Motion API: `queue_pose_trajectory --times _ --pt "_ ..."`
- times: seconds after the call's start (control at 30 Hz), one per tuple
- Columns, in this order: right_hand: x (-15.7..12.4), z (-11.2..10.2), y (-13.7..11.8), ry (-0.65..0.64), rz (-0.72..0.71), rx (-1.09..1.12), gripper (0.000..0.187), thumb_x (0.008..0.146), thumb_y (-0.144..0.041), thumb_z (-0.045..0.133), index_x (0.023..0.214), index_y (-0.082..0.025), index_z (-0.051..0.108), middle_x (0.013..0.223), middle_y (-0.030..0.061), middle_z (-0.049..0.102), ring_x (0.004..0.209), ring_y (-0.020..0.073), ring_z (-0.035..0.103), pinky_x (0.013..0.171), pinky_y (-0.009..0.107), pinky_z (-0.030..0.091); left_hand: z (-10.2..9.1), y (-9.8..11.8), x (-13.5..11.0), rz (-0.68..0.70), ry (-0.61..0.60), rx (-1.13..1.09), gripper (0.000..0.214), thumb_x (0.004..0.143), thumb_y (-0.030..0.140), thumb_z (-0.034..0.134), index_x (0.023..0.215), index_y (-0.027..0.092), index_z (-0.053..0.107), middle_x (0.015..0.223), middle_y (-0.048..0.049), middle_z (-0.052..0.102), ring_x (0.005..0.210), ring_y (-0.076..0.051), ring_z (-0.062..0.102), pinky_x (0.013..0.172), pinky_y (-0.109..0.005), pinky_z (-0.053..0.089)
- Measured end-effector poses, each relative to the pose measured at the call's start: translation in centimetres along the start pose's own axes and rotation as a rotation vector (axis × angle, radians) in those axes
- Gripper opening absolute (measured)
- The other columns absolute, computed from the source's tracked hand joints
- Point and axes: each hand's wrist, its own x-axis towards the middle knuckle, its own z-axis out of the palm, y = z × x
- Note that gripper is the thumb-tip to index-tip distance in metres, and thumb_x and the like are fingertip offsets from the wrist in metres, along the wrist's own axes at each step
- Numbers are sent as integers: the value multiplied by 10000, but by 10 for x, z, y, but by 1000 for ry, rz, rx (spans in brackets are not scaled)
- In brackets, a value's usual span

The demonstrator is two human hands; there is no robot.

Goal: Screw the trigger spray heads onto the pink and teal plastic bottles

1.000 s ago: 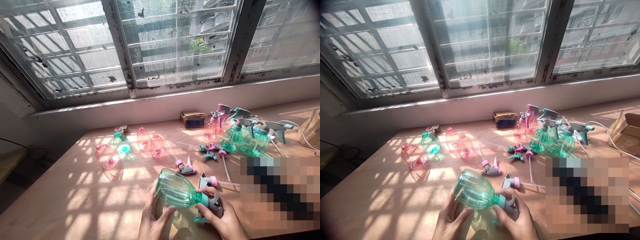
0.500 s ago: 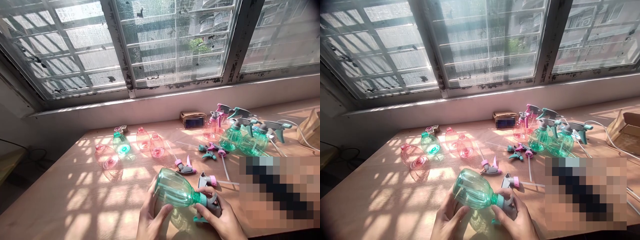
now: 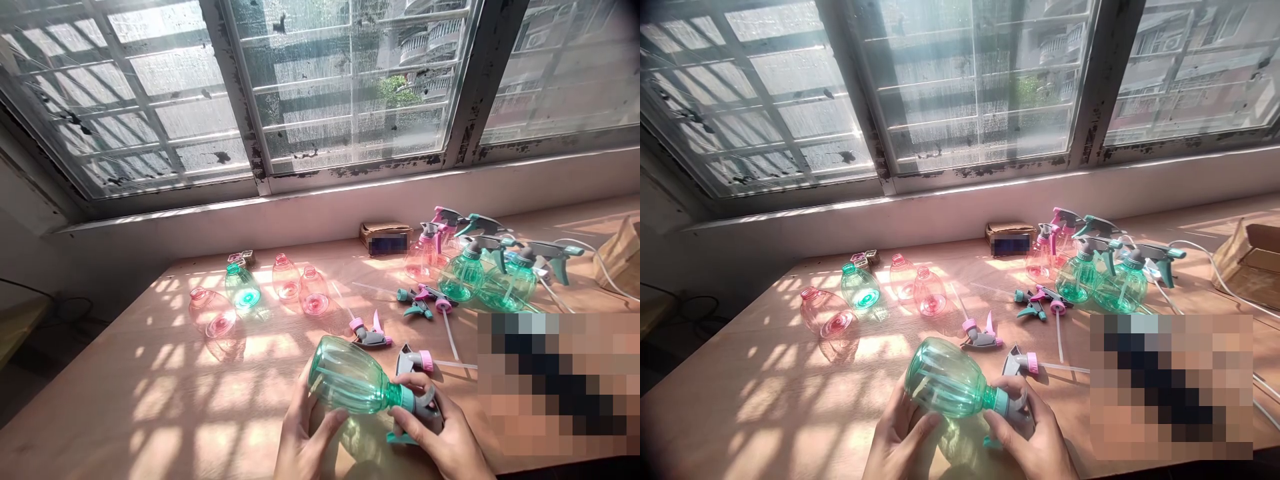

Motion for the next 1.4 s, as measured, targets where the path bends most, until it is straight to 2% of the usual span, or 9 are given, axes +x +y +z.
queue_pose_trajectory --times 0.13,0.27,0.37,0.53,0.67,0.83,1.03,1.2,1.4 --pt "0 0 -1 7 -5 0 450 756 -618 981 983 -259 832 722 -22 758 620 193 719 618 283 618 0 -3 0 -7 4 -23 792 861 426 913 1590 339 614 1498 -96 765 1445 -380 666 1228 -472 538" --pt "-1 0 1 -10 1 -28 421 762 -594 980 990 -270 835 743 -19 774 634 206 731 608 295 632 -2 -8 0 43 14 28 957 772 535 975 1614 311 578 1537 -121 729 1509 -420 590 1292 -521 458" --pt "-1 -1 5 -28 7 -10 385 766 -550 984 998 -284 830 786 -20 788 663 216 745 604 305 644 -4 -10 0 40 20 42 921 820 598 918 1614 287 569 1531 -146 725 1510 -447 586 1281 -561 465" --pt "2 -5 8 -48 -28 -71 345 806 -523 960 997 -266 834 757 -19 752 664 206 707 632 307 636 -6 -10 0 21 37 20 829 846 470 929 1591 317 598 1607 -113 680 1577 -423 519 1336 -538 396" --pt "3 -6 6 -34 -36 -111 389 799 -575 953 989 -257 832 755 -12 742 665 198 679 631 293 622 -4 -10 -2 0 6 -4 886 869 457 915 1652 347 516 1638 -101 652 1573 -412 525 1324 -524 417" --pt "-3 0 2 -30 43 -29 449 755 -631 968 975 -270 816 806 -12 758 723 221 732 642 312 662 -4 -14 -6 17 36 77 924 845 538 914 1647 320 511 1688 -117 596 1640 -425 418 1388 -575 270" --pt "-5 4 1 3 53 27 476 717 -632 998 980 -273 831 820 -4 766 721 213 729 616 287 662 -4 -11 -3 20 -1 56 888 881 565 877 1653 332 503 1582 -122 692 1546 -426 548 1313 -540 420" --pt "-2 1 0 -9 4 15 399 757 -584 993 961 -276 844 765 -27 751 682 183 696 630 268 633 -4 -7 -1 12 -27 53 838 925 484 853 1663 345 482 1594 -115 681 1559 -401 542 1302 -520 439" --pt "-3 -2 6 -13 45 6 399 749 -567 996 1001 -301 839 849 -16 795 771 233 744 662 310 662 -5 -13 -2 41 17 48 926 834 555 927 1632 308 528 1584 -137 679 1542 -436 540 1304 -547 425"
